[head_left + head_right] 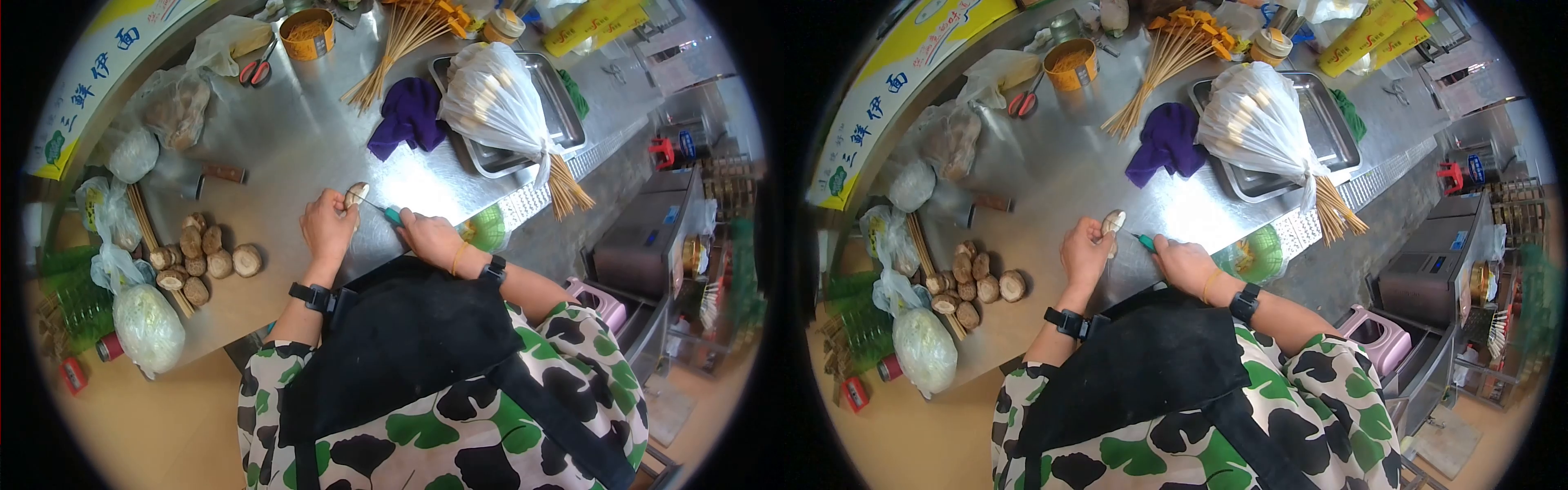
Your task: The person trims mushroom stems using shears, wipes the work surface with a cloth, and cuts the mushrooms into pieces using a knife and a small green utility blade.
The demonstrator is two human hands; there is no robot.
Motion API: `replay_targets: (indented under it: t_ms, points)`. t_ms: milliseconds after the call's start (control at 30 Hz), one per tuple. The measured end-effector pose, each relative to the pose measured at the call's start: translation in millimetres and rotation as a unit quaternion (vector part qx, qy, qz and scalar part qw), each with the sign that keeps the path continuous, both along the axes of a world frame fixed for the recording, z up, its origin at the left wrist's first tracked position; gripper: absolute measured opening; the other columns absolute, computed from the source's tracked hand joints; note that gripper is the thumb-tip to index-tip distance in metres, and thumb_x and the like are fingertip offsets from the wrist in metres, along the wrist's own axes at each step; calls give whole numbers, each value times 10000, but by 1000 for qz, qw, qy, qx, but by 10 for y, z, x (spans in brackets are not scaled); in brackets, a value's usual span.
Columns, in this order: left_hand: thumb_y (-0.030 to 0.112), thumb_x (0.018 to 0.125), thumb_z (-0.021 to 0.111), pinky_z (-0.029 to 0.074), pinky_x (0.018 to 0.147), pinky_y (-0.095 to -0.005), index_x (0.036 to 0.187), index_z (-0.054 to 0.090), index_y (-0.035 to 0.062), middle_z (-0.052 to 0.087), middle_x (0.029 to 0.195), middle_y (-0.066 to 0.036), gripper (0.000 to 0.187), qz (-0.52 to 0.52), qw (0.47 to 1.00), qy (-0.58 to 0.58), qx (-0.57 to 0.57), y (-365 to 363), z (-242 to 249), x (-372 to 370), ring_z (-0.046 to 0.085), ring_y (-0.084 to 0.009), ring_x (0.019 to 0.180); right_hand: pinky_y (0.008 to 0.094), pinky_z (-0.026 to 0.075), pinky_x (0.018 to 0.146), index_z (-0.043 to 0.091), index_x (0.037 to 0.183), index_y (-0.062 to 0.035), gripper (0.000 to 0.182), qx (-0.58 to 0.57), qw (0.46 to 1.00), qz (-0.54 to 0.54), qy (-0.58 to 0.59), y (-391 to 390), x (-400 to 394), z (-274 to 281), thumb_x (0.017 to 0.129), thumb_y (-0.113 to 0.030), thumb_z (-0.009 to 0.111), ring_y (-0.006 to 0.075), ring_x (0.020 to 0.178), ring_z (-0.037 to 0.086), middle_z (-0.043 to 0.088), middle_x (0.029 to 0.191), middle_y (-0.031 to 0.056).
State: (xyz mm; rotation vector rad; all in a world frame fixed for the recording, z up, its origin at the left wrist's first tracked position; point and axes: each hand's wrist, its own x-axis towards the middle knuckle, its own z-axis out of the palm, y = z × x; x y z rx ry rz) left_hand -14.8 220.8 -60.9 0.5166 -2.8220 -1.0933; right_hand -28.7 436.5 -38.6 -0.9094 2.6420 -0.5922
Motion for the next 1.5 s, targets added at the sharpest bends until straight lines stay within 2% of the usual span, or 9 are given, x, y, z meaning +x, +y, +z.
replay_targets:
  t_ms: [300, 533, 767, 900, 1000, 1100, 1233, 1300, 1500]
  points:
    - [221, 753, 758, 445, 849, -426, 922, 642, 98, 675, 849, -51, 239, 4, 992, 54, 117, -124, -187, 41, 607, -283, 864, 515, 502, 653, 502, 1012, -20, 229, 10, 996, -1, -93, 64, -134, -43, 974, -246, 510, 425, 693, 646, 661, 752, 210]
    - [187, 745, 791, 474, 892, -404, 1299, 553, 86, 539, 1216, -134, 611, -77, 982, 57, -164, -265, 249, 476, 538, -320, 1094, 346, 546, 617, 515, 1022, -26, 226, -200, 909, -144, -337, 12, -224, 97, 1008, -252, 517, 214, 686, 683, 642, 713, 95]
    - [133, 736, 794, 499, 898, -436, 1391, 451, 94, 487, 1223, -156, 740, -79, 997, 3, -21, -170, 151, 203, 562, -365, 1089, 295, 562, 748, 500, 1245, 42, 326, -372, 809, -154, -429, -542, -561, -107, 998, -168, 535, 137, 820, 649, 561, 1025, 108]
    - [120, 748, 782, 501, 898, -439, 1374, 463, 94, 497, 1196, -156, 703, -42, 996, 73, 1, -327, 31, -105, 562, -376, 1099, 317, 509, 714, 540, 1193, 42, 306, -315, 876, -101, -350, -923, -906, -388, 966, -163, 550, 150, 755, 625, 582, 1054, 133]
    - [121, 762, 766, 467, 962, -440, 1370, 474, 94, 492, 1300, -161, 675, -29, 998, 54, -35, -564, 134, -193, 530, -375, 1168, 350, 477, 904, 541, 1272, 11, 371, -289, 932, -17, -217, -1157, -1177, -387, 959, -185, 563, 294, 1011, 623, 597, 1181, 179]
    - [124, 771, 746, 421, 1018, -448, 1365, 491, 89, 476, 1375, -170, 648, -20, 995, 68, -67, -724, 233, -79, 496, -386, 1214, 358, 432, 996, 536, 1299, 5, 399, -261, 930, 4, -257, -1254, -1262, -303, 957, -197, 568, 349, 1161, 563, 577, 1264, 189]
    - [97, 811, 681, 399, 1028, -456, 1296, 546, 55, 508, 1350, -176, 505, 32, 984, 122, -129, -1048, 403, 575, 469, -383, 1233, 361, 453, 961, 557, 1247, 5, 356, -269, 949, 65, -152, -1022, -1249, -202, 959, -204, 570, 327, 1105, 586, 588, 1234, 176]
    - [75, 820, 657, 412, 1006, -439, 1228, 585, 42, 526, 1322, -175, 415, 117, 973, 93, -175, -1200, 299, 996, 486, -372, 1202, 342, 517, 761, 574, 1063, -3, 243, -189, 968, 74, -150, -811, -1128, 189, 979, -230, 552, 252, 834, 653, 660, 970, 130]
    - [25, 802, 658, 420, 970, -449, 1158, 611, 32, 514, 1219, -173, 359, 190, 971, 100, -101, -1171, 42, 1305, 514, -379, 1106, 281, 482, 534, 527, 924, -44, 283, -106, 932, 43, -345, -365, -589, 285, 1019, -309, 502, 127, 529, 571, 609, 696, 47]
